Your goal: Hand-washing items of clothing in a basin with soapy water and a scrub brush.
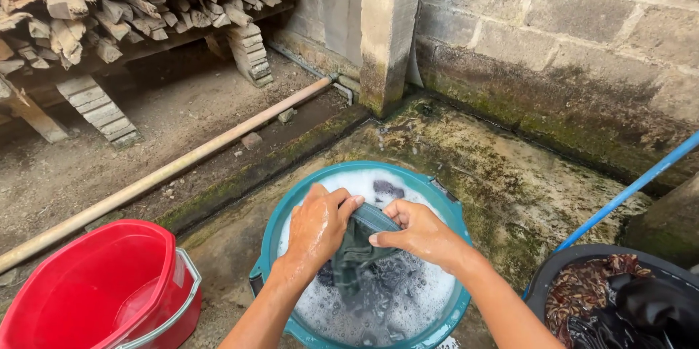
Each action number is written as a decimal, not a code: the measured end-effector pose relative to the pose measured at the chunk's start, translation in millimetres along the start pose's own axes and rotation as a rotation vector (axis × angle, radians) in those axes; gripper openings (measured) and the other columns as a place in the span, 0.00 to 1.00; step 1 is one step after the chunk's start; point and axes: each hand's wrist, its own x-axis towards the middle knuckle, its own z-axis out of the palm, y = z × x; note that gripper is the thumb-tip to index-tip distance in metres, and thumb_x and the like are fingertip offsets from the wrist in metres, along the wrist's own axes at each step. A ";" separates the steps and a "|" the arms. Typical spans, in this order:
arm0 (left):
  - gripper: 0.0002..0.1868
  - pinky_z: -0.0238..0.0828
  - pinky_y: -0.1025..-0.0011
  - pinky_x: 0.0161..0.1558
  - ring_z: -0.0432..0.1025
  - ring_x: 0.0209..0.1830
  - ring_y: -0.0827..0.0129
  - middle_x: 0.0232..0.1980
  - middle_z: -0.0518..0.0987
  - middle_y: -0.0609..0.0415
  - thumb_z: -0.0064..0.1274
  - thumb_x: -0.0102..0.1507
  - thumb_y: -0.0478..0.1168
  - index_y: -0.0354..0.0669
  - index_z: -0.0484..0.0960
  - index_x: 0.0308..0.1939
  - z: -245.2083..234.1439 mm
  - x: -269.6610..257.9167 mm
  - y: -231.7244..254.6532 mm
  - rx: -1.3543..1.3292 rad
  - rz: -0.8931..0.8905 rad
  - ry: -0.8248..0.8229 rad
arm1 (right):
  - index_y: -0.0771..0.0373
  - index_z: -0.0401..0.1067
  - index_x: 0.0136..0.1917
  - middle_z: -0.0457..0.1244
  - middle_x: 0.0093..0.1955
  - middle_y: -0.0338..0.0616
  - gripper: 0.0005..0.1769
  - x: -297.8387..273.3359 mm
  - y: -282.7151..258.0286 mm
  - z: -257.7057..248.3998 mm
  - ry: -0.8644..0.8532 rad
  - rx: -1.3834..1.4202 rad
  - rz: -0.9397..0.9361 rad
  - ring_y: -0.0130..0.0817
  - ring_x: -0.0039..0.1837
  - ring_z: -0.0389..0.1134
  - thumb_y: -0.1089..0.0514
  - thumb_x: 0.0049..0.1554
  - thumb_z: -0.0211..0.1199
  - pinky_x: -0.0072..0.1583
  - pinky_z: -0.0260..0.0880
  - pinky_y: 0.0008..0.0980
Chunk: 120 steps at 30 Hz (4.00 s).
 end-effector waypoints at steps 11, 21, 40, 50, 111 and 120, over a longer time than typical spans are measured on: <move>0.22 0.68 0.62 0.46 0.72 0.43 0.56 0.37 0.77 0.47 0.50 0.67 0.54 0.38 0.82 0.34 24.7 21.6 -33.6 -0.397 0.021 0.201 | 0.61 0.73 0.47 0.69 0.43 0.35 0.09 7.7 21.8 3.2 -0.211 0.138 -0.040 0.21 0.48 0.69 0.59 0.53 0.67 0.52 0.68 0.26; 0.18 0.66 0.66 0.51 0.68 0.35 0.67 0.31 0.76 0.53 0.44 0.72 0.46 0.41 0.75 0.30 -29.3 35.3 -42.9 -1.393 -0.511 0.142 | 0.60 0.75 0.59 0.72 0.50 0.37 0.21 10.5 27.5 3.1 -0.248 -0.037 0.106 0.22 0.55 0.70 0.51 0.55 0.67 0.60 0.66 0.28; 0.21 0.74 0.60 0.54 0.79 0.59 0.59 0.57 0.79 0.48 0.45 0.58 0.31 0.40 0.73 0.56 0.0 18.6 -45.4 -0.616 -0.172 -0.159 | 0.72 0.76 0.54 0.69 0.49 0.37 0.15 -0.1 4.3 4.1 -0.100 0.329 -0.181 0.22 0.53 0.67 0.59 0.58 0.62 0.57 0.66 0.27; 0.44 0.74 0.67 0.43 0.76 0.38 0.64 0.57 0.80 0.55 0.51 0.47 0.27 0.53 0.67 0.69 -8.9 12.9 16.8 -0.598 -0.116 -0.606 | 0.75 0.72 0.56 0.66 0.48 0.42 0.12 -2.6 10.9 -0.2 -0.187 0.211 -0.222 0.25 0.51 0.66 0.67 0.59 0.61 0.53 0.68 0.31; 0.17 0.67 0.68 0.29 0.70 0.25 0.73 0.25 0.78 0.53 0.66 0.53 0.44 0.38 0.74 0.25 -12.5 27.0 -3.8 -0.675 -0.585 0.103 | 0.58 0.47 0.79 0.64 0.61 0.61 0.44 281.9 248.1 106.4 0.260 -0.464 0.045 0.57 0.58 0.69 0.44 0.57 0.60 0.57 0.67 0.51; 0.20 0.69 0.67 0.36 0.70 0.30 0.69 0.27 0.77 0.52 0.63 0.58 0.50 0.38 0.74 0.29 29.8 28.7 -25.8 -0.539 -0.563 0.007 | 0.59 0.57 0.77 0.70 0.55 0.56 0.43 236.1 215.7 -1.1 0.250 -0.104 0.135 0.47 0.50 0.72 0.48 0.53 0.69 0.49 0.70 0.43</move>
